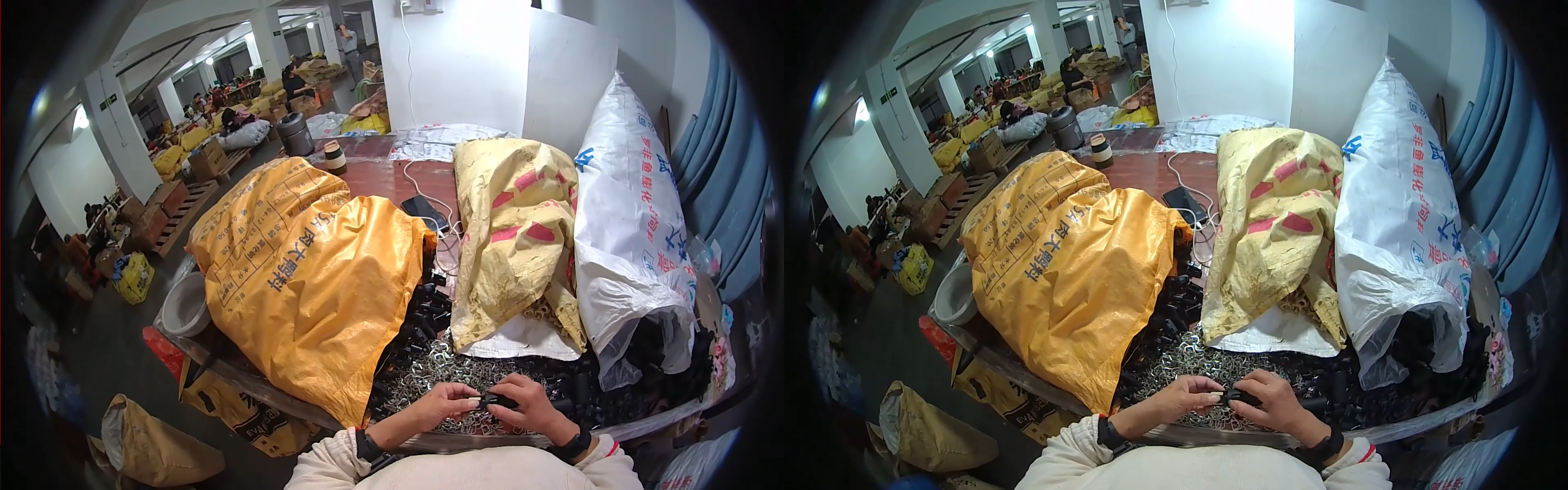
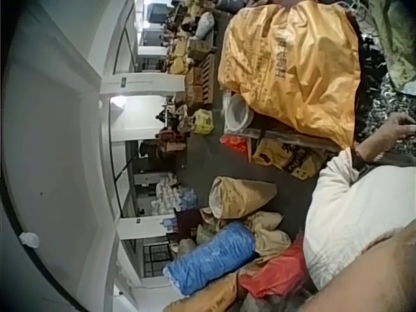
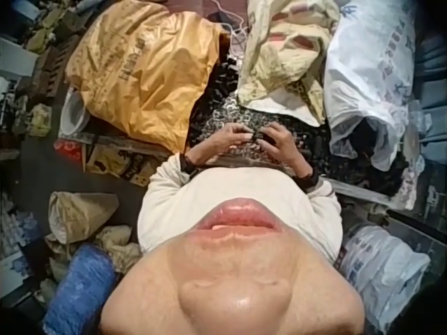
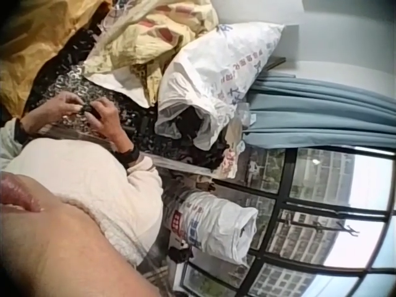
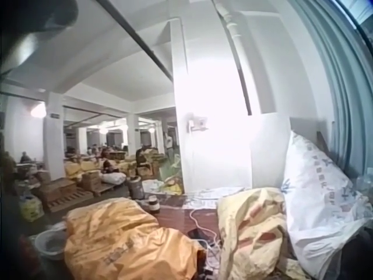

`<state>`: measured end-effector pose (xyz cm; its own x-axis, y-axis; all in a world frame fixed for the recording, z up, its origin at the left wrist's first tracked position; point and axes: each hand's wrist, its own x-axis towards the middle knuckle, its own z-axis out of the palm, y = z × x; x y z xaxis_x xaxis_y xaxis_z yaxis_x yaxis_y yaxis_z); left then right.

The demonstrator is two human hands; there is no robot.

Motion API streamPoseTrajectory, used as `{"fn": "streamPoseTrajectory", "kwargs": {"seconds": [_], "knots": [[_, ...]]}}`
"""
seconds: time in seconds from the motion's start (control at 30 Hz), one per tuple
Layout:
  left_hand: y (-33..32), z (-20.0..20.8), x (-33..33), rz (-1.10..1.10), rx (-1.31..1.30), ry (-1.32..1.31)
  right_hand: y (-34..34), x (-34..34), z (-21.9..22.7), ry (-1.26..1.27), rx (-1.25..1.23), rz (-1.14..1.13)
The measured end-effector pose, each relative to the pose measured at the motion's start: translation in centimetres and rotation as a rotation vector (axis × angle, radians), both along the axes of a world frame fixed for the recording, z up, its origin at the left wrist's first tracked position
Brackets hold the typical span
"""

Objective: Assembling small mechanical components by inserting metal pins into plastic housings.

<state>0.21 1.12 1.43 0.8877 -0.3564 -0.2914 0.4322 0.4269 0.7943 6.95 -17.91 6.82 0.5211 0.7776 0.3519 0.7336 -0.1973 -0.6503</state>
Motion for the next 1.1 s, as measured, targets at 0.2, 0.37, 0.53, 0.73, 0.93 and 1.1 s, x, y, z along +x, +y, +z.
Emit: {"fn": "streamPoseTrajectory", "kwargs": {"seconds": [0.2, 0.37, 0.53, 0.73, 0.93, 1.1], "knots": [[-0.1, 1.0, 0.3, -0.002, 0.033, 0.013, 0.0, -0.1, -0.3, 0.293, -0.012, -0.067], [-0.1, 0.4, 0.5, -0.027, 0.022, -0.001, 0.0, -0.2, -0.3, 0.214, 0.01, -0.068], [-0.1, 0.2, 0.6, -0.06, 0.059, -0.037, 0.5, -0.3, 0.1, 0.131, 0.015, -0.046], [-0.3, -0.1, 0.7, 0.044, -0.022, 0.128, 1.0, -0.4, -0.1, -0.102, 0.035, -0.046], [-0.5, -0.8, 1.1, 0.012, -0.071, 0.117, 1.0, -0.3, -0.7, -0.092, 0.074, -0.107], [-1.0, -1.0, 1.1, 0.056, -0.094, 0.153, 1.2, -0.8, -1.8, -0.083, 0.097, -0.179]]}}
